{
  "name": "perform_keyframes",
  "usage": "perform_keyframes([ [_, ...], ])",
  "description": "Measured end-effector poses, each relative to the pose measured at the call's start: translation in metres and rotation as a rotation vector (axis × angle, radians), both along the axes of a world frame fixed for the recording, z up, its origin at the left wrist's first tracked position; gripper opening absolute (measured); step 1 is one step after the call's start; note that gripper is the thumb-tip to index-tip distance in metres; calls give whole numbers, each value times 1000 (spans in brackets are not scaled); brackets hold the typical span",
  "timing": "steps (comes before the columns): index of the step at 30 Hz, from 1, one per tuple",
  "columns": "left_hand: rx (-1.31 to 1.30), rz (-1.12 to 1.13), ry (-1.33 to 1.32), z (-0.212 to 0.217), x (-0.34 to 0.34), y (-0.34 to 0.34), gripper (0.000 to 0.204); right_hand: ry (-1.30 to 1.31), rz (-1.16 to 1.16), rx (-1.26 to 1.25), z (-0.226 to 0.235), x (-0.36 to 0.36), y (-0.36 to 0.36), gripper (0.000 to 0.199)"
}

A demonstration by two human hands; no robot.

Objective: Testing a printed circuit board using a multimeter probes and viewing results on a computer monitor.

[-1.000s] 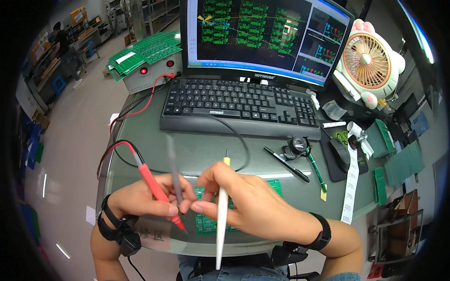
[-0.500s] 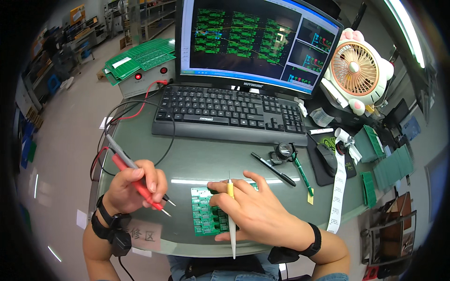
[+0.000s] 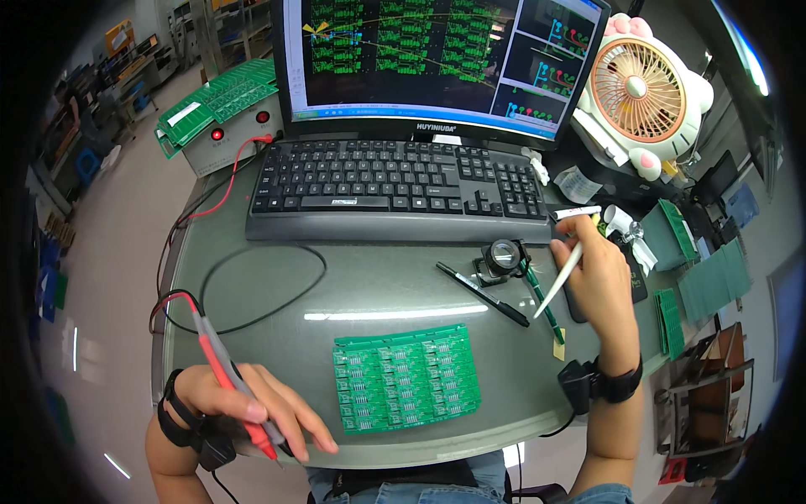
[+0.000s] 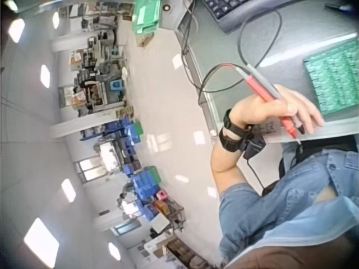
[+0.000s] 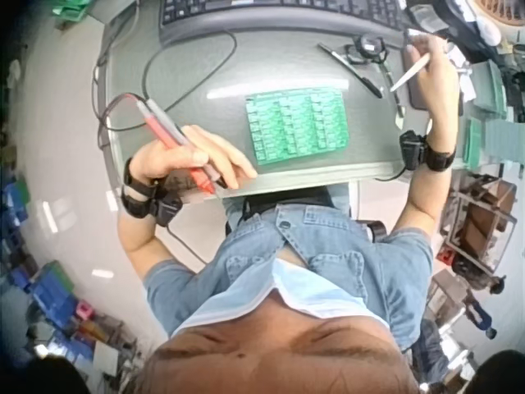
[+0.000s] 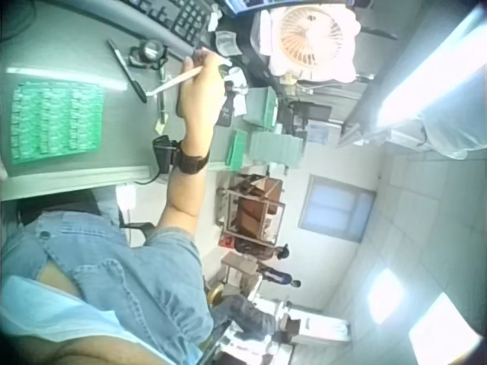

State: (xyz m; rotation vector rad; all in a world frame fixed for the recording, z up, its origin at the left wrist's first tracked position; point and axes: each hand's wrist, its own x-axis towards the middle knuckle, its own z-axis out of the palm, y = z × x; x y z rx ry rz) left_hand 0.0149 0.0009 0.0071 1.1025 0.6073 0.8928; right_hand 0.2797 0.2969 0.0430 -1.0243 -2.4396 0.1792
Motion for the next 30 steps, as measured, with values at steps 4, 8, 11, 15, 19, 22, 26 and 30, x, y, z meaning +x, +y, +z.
perform_keyframes([
  [4, -89, -162, -32, -12, 2, 0, 38, -161, 54, -157, -15, 11, 21, 26],
  [8, -52, -164, -2, -18, 4, 0, 36, -98, 119, -439, -23, 3, 20, 23],
  [11, -17, -119, -17, -25, 7, -2, 36, -55, 108, -457, -28, -1, 21, 21],
  [15, -15, -122, -29, -26, 6, 0, 36, -23, 119, -457, -32, -3, 25, 19],
  [19, -22, -112, -38, -25, 6, 0, 35, 10, 137, -470, -36, -4, 26, 17],
  [22, -32, -111, -25, -19, 7, 0, 35, 55, 187, -539, -37, -2, 25, 16],
  [26, -12, -110, -23, -24, 6, 1, 35, -29, 296, -574, -34, 1, 20, 13],
  [30, -17, -116, -21, -23, 7, 1, 35, 11, 240, -586, -40, -4, 16, 16],
])
